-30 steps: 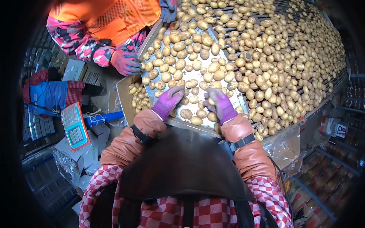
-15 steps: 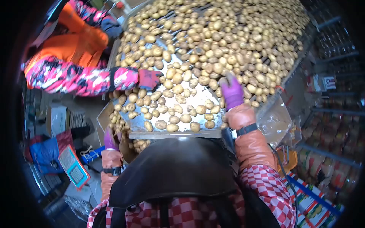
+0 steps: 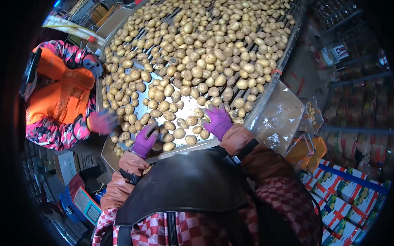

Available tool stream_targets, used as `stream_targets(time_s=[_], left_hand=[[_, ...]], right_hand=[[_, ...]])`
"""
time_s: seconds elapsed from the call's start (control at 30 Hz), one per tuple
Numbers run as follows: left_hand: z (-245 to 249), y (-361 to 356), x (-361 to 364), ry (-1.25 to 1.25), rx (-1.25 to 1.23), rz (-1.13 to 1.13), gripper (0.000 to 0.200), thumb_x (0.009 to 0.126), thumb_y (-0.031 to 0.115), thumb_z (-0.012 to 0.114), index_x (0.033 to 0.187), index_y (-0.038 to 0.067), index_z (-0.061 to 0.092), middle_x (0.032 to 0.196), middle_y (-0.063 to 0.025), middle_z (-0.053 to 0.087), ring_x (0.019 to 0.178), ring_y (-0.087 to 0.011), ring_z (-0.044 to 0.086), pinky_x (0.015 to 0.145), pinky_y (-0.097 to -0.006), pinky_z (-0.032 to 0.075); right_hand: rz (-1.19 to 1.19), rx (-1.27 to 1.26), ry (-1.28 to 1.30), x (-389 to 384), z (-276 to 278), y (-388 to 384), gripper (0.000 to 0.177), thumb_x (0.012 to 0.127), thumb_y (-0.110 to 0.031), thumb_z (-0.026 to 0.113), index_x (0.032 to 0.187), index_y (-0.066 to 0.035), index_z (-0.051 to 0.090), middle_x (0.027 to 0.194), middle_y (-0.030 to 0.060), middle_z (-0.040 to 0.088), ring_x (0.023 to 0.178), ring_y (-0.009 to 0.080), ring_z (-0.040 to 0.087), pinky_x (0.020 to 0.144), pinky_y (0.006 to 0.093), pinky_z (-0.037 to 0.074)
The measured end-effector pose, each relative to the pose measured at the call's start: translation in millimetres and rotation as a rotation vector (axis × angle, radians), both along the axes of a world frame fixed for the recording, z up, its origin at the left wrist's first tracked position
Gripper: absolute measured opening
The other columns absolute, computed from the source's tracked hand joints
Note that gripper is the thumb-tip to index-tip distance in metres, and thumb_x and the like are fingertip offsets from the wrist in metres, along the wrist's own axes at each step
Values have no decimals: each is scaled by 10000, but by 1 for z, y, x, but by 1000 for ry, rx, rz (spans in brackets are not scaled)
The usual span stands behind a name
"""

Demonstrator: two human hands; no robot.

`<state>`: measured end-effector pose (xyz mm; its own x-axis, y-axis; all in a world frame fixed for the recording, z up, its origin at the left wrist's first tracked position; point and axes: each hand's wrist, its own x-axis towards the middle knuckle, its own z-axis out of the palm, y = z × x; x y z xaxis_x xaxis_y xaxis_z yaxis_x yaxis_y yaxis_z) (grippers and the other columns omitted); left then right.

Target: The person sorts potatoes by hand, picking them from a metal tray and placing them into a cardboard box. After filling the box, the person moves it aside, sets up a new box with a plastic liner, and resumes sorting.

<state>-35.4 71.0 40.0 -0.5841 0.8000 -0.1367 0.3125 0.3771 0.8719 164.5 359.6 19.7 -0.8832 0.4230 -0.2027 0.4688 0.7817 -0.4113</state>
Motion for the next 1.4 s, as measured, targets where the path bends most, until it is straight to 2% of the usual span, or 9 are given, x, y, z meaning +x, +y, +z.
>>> stream_targets(time_s=[0.17, 0.27, 0.43, 0.6, 0.73, 0.9, 1.07, 1.23, 1.4], left_hand=[[-6, 118, 2, 361, 82, -334, 529, 821, 298, 672, 1305, 126, 544, 1323, -240, 508, 1222, -402, 496, 1020, -448, 413], [2, 188, 13, 597, 58, -473, 655, 773, 337, 698, 1369, 193, 469, 1423, -170, 414, 1285, -372, 431, 1059, -469, 358], [-16, 235, -16, 805, -205, -656, 842, 693, 531, 717, 1423, 288, 376, 1499, -99, 319, 1391, -340, 274, 1079, -587, 237], [-15, 217, -79, 873, -456, -416, 910, 631, 555, 753, 1424, 305, 384, 1502, -51, 337, 1394, -372, 252, 1077, -576, 236], [-23, 204, -90, 836, -442, -190, 783, 653, 507, 753, 1359, 314, 474, 1491, -95, 342, 1334, -381, 328, 1021, -566, 319], [-58, 166, -80, 886, -355, 125, 718, 692, 436, 718, 1349, 262, 485, 1321, -139, 461, 1249, -404, 400, 962, -579, 347], [-47, 128, -48, 730, -386, 33, 809, 663, 443, 735, 1384, 217, 446, 1404, -150, 411, 1310, -433, 311, 974, -632, 289], [-33, 102, 2, 694, -378, -244, 820, 655, 447, 763, 1386, 256, 445, 1458, -152, 353, 1337, -579, 160, 1039, -665, 211], [-31, 113, -41, 827, -267, -420, 735, 709, 432, 725, 1374, 255, 466, 1424, -51, 433, 1311, -494, 311, 1040, -641, 247]], right_hand=[[55, -122, 271, 10, 10, 8, 435, 821, -304, 657, 1226, -153, 618, 1204, 116, 619, 1153, 335, 545, 1015, 426, 413], [-197, -481, 286, 6, 33, 20, 390, 832, -282, 658, 1192, -135, 635, 1125, 124, 653, 1045, 311, 610, 922, 406, 479], [-335, -401, 570, 0, 34, 76, 378, 860, -132, 621, 1230, -58, 597, 1143, 153, 655, 1027, 223, 640, 878, 328, 500], [-317, -59, 568, -38, 6, 155, 390, 825, -146, 645, 1203, -58, 608, 1168, 197, 627, 1109, 324, 592, 975, 389, 460], [-191, 310, -31, -71, -13, 181, 585, 767, -243, 707, 1304, -122, 512, 1358, 160, 493, 1210, 377, 500, 998, 447, 434], [-162, 304, 16, -79, -22, 190, 592, 761, -247, 690, 1295, -99, 484, 1311, 193, 477, 1162, 404, 512, 975, 490, 433], [-52, 448, -48, -75, -44, 185, 450, 784, -260, 650, 1190, -100, 543, 1216, 209, 514, 1024, 391, 601, 861, 496, 500], [-101, 319, -353, -99, 4, 174, 492, 757, -308, 688, 1197, -128, 560, 1227, 194, 511, 1057, 384, 587, 871, 484, 498], [-308, 125, 42, -83, -20, 194, 575, 651, -390, 784, 1122, -113, 603, 1163, 172, 561, 1082, 370, 558, 901, 458, 477]])
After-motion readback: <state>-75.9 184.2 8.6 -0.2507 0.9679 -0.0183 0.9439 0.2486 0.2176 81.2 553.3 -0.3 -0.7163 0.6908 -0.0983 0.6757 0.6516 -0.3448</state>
